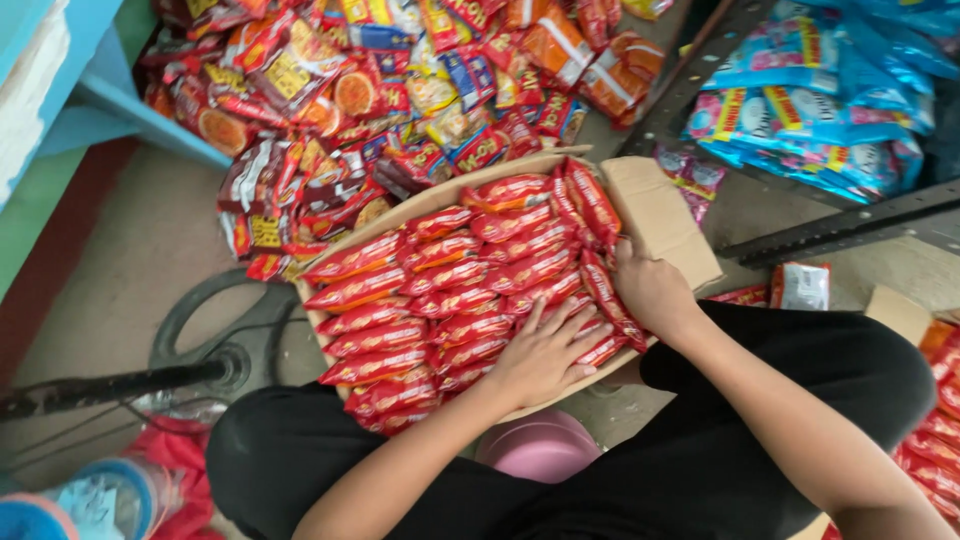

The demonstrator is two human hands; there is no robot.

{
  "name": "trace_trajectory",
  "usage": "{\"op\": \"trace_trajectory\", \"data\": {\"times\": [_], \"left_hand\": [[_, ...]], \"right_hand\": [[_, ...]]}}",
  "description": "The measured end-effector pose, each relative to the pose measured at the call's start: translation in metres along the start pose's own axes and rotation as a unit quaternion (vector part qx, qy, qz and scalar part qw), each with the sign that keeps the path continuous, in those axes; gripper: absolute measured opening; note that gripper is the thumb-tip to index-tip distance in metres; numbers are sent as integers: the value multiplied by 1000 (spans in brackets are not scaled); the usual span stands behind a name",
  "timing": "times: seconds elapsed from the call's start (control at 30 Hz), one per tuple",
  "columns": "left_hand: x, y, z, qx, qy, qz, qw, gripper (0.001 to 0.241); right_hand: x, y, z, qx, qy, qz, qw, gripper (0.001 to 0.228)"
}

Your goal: The person is seen taking instant noodle packets from a large pile and neatly arranging them into a cardboard box.

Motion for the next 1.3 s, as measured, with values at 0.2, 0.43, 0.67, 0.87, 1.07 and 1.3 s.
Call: {"op": "trace_trajectory", "data": {"times": [0.2, 0.43, 0.67, 0.87, 1.07, 1.3], "left_hand": [[1, -3, 0, 20, 4, 20, 1000, 65], [-3, 2, -3, 35, 6, 13, 999, 63], [-23, -23, -5, 25, -9, 81, 996, 63], [-110, -96, -34, 14, -261, 120, 958, 67], [-174, -93, -63, 16, -383, 125, 915, 68], [-193, -75, -62, -7, -389, 164, 906, 69]], "right_hand": [[2, 24, 3, -2, -44, -43, 998, 21], [11, 50, 19, -94, -55, -27, 994, 32], [29, 60, 19, -146, 38, 43, 988, 38], [-36, -69, 11, -43, 91, 45, 994, 63], [-52, -2, 32, 80, 0, 50, 996, 65], [-53, 9, 39, 80, 0, 26, 996, 66]]}}
Point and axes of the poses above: each hand's wrist, its own z-axis towards the middle knuckle, its own y-axis out of the palm, x = y × z, the point moved 9 cm from there along z, towards the middle knuckle, and after that the axes turned 3 degrees about x, right-handed, at the moved point
